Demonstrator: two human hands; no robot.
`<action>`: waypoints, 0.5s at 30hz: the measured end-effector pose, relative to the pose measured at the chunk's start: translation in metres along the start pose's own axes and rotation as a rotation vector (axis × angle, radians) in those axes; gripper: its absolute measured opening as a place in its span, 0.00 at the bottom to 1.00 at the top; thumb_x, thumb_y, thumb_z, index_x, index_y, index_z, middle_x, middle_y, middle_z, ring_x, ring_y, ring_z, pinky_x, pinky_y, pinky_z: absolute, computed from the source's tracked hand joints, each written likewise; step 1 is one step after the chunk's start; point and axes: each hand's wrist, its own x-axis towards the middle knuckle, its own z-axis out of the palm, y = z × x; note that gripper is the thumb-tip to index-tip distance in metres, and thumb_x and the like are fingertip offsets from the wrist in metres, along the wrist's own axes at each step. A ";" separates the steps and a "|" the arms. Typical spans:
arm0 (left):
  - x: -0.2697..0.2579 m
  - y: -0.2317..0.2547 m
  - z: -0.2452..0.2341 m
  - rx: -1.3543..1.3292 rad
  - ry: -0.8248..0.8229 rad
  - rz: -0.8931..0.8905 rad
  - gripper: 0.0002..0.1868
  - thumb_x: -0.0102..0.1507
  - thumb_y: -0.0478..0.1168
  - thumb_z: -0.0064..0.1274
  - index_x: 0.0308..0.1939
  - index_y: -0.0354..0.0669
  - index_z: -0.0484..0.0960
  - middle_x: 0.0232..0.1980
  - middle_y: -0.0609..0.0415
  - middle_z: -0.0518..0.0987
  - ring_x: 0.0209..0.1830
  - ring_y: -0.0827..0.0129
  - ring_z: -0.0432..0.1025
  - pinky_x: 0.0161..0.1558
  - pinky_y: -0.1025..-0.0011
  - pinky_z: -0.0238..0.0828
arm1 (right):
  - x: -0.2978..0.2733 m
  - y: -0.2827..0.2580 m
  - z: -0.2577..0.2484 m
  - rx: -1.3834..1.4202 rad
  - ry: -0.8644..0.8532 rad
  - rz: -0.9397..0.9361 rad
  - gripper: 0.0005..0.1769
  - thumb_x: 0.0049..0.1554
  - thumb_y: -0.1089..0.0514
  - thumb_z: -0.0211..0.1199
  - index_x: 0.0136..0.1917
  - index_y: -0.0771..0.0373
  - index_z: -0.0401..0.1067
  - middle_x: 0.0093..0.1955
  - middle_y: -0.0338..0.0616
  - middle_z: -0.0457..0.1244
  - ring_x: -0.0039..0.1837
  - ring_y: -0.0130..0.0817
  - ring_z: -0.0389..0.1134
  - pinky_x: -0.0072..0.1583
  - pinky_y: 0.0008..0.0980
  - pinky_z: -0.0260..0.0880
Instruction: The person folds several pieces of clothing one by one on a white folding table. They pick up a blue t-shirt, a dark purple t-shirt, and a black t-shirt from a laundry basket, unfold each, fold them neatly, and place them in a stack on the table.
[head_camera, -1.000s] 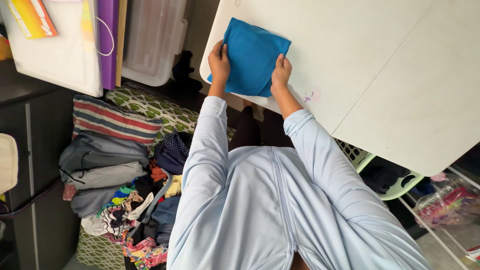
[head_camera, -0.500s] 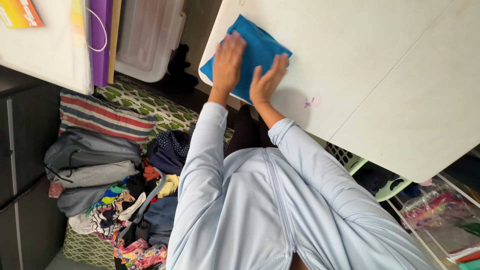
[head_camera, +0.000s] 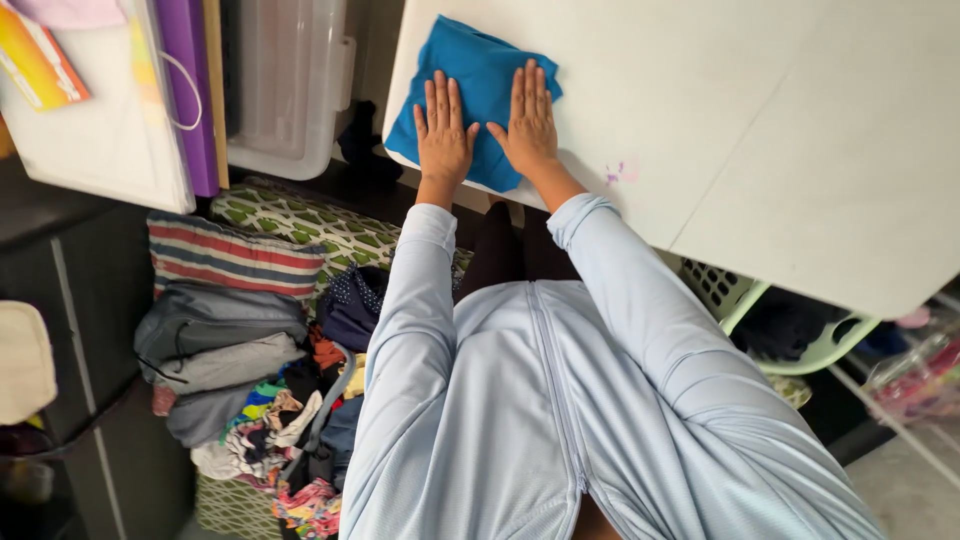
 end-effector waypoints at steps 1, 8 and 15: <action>-0.005 0.009 0.000 -0.020 0.034 0.024 0.40 0.73 0.55 0.42 0.82 0.40 0.47 0.85 0.46 0.42 0.86 0.51 0.37 0.80 0.46 0.34 | -0.008 0.005 -0.008 0.041 0.004 -0.036 0.57 0.65 0.42 0.64 0.85 0.70 0.31 0.88 0.60 0.29 0.87 0.58 0.29 0.82 0.55 0.40; -0.047 0.134 -0.008 -0.258 0.009 0.444 0.34 0.75 0.46 0.40 0.82 0.40 0.51 0.86 0.43 0.46 0.87 0.45 0.41 0.81 0.44 0.43 | -0.130 0.040 -0.083 0.226 0.305 0.078 0.50 0.64 0.54 0.64 0.84 0.70 0.36 0.86 0.64 0.37 0.86 0.64 0.37 0.80 0.56 0.45; -0.088 0.300 0.019 -0.378 -0.274 0.859 0.28 0.75 0.46 0.40 0.77 0.39 0.61 0.83 0.39 0.52 0.84 0.43 0.47 0.78 0.47 0.47 | -0.283 0.122 -0.137 0.333 0.635 0.468 0.41 0.65 0.53 0.62 0.81 0.72 0.46 0.82 0.68 0.45 0.83 0.68 0.42 0.79 0.55 0.49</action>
